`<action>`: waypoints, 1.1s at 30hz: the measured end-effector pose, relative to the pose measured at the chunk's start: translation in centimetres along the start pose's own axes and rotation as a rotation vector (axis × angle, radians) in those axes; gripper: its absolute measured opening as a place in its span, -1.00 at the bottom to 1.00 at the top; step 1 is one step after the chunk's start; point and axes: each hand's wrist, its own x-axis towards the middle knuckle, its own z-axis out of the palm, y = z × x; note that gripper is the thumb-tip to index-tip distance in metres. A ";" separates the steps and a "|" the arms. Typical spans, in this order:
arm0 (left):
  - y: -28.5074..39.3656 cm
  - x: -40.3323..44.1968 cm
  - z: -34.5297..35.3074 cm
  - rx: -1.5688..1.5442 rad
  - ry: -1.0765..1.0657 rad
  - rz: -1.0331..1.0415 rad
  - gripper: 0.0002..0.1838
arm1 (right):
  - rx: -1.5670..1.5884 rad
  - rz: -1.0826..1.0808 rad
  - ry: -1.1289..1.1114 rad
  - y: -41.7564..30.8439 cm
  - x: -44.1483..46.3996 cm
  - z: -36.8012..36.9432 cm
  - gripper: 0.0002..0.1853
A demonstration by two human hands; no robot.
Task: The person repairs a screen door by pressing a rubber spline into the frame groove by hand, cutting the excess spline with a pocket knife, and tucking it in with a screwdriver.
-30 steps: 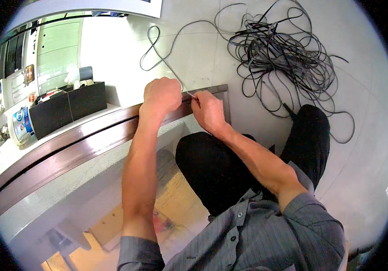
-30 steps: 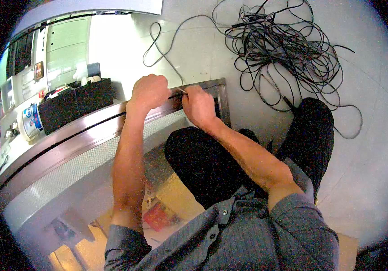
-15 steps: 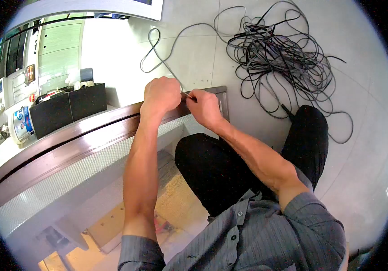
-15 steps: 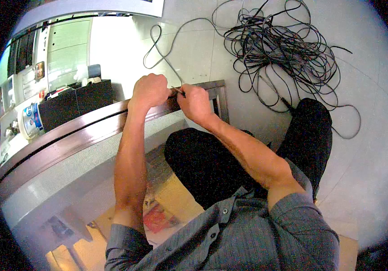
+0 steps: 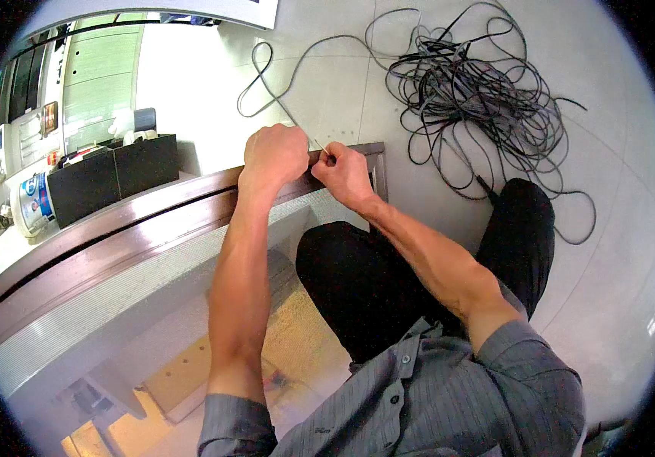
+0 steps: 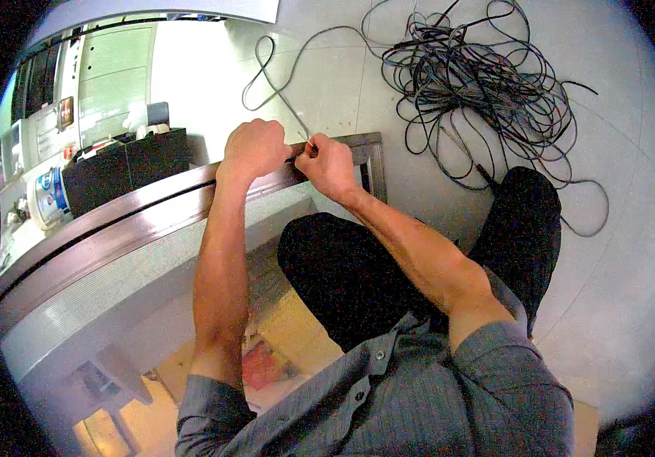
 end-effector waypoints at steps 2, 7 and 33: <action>0.1 -0.3 -0.2 0.001 -0.006 -0.006 -0.73 | 0.020 0.005 0.018 0.5 -0.4 0.1 -0.82; -0.2 -0.1 -0.5 -0.015 -0.033 0.031 -0.73 | 0.075 0.013 -0.035 0.4 -1.4 -1.7 -0.76; 13.8 -3.8 13.4 -1.155 0.340 -0.021 -0.81 | -0.590 -0.327 -0.632 -1.7 -1.5 -14.9 -0.77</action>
